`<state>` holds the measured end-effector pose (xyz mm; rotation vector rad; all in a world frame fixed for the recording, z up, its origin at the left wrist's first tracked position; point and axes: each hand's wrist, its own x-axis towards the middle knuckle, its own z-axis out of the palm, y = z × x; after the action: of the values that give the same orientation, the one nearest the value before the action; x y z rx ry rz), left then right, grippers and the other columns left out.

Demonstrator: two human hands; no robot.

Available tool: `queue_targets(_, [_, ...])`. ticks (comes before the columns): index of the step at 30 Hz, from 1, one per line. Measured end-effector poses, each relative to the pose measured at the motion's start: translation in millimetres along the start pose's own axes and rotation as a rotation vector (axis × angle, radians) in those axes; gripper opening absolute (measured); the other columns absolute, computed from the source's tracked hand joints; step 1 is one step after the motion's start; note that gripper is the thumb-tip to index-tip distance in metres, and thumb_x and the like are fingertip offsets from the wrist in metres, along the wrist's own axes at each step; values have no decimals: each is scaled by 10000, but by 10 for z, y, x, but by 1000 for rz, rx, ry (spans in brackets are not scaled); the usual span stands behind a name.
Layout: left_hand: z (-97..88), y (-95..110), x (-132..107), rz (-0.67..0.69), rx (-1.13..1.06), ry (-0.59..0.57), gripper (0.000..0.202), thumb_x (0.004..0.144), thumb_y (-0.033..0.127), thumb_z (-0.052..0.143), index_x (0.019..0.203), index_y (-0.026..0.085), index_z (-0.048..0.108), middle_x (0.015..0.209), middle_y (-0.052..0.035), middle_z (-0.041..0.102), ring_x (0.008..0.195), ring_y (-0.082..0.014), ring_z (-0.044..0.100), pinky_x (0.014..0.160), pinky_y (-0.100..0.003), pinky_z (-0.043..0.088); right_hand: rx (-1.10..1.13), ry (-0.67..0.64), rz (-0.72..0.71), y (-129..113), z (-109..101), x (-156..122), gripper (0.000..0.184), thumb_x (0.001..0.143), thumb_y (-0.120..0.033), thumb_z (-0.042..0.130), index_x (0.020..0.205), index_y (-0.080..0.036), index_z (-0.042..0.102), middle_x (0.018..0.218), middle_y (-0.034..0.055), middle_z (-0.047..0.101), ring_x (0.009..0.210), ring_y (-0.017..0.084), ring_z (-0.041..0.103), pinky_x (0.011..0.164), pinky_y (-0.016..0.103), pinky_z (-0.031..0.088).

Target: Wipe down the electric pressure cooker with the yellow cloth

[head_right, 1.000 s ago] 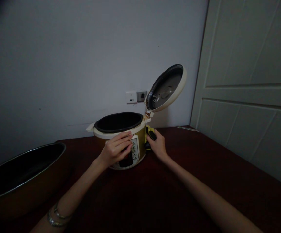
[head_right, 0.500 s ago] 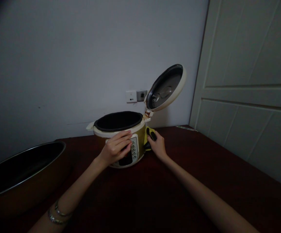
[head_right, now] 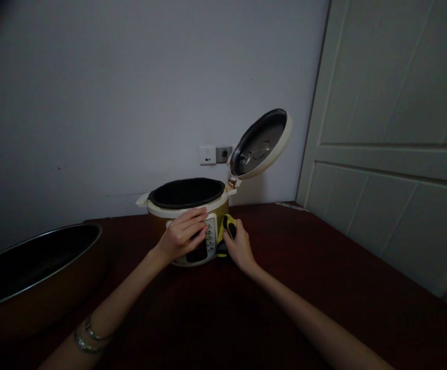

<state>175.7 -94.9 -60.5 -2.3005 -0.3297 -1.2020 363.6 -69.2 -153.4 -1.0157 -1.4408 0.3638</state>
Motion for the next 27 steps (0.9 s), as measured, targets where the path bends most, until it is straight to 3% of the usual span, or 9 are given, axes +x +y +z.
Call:
queue_targets(3, [7, -6, -10, -5, 1, -9, 134, 821, 110, 556, 892, 101, 669, 1003, -131, 708, 1100, -231, 604, 948, -425, 518, -49, 50, 24, 116, -29, 215, 177, 773, -331, 514, 901, -208, 515, 851, 67, 666, 791, 208, 621, 732, 342, 496])
queue_targets(7, [17, -12, -29, -19, -3, -19, 143, 825, 117, 549, 901, 113, 670, 1025, -125, 704, 1120, -227, 592, 953, -441, 511, -109, 57, 110, 460, -14, 392, 182, 699, -294, 536, 843, -191, 575, 821, 92, 678, 774, 243, 641, 727, 387, 501])
queue_targets(13, [14, 0, -22, -16, 8, -17, 138, 828, 116, 552, 901, 101, 668, 1021, -126, 705, 1119, -229, 593, 950, -430, 515, -167, 4, 178, 739, 49, 143, 95, 660, -249, 546, 705, -207, 618, 657, 59, 671, 636, 247, 651, 606, 351, 496])
queue_targets(16, [9, 5, -20, -20, 11, -25, 146, 834, 119, 541, 905, 106, 667, 1028, -127, 703, 1127, -229, 587, 954, -437, 512, -161, -26, 166, 701, 32, 72, 76, 657, -254, 564, 662, -212, 627, 594, 44, 659, 579, 238, 635, 546, 326, 480])
queue_targets(18, [10, 4, -23, -21, 5, -28, 149, 834, 118, 538, 906, 106, 668, 1031, -132, 701, 1133, -228, 584, 965, -435, 505, -148, -23, 137, 611, 13, 100, 137, 692, -284, 548, 717, -198, 651, 662, 64, 684, 620, 242, 640, 577, 339, 490])
queue_targets(23, [18, 3, -31, -32, 0, -27, 148, 831, 120, 543, 907, 109, 669, 1038, -131, 700, 1143, -227, 577, 980, -431, 493, -109, 57, 22, 280, -9, 387, 327, 792, -355, 483, 996, -163, 650, 988, 114, 682, 876, 242, 621, 807, 380, 478])
queue_targets(27, [18, 5, -31, -26, 7, -23, 133, 828, 117, 555, 895, 95, 667, 1035, -136, 701, 1136, -231, 583, 989, -421, 486, 0, 100, 43, 224, 36, 570, 365, 797, -348, 457, 1060, -162, 630, 996, 99, 684, 848, 222, 619, 793, 356, 486])
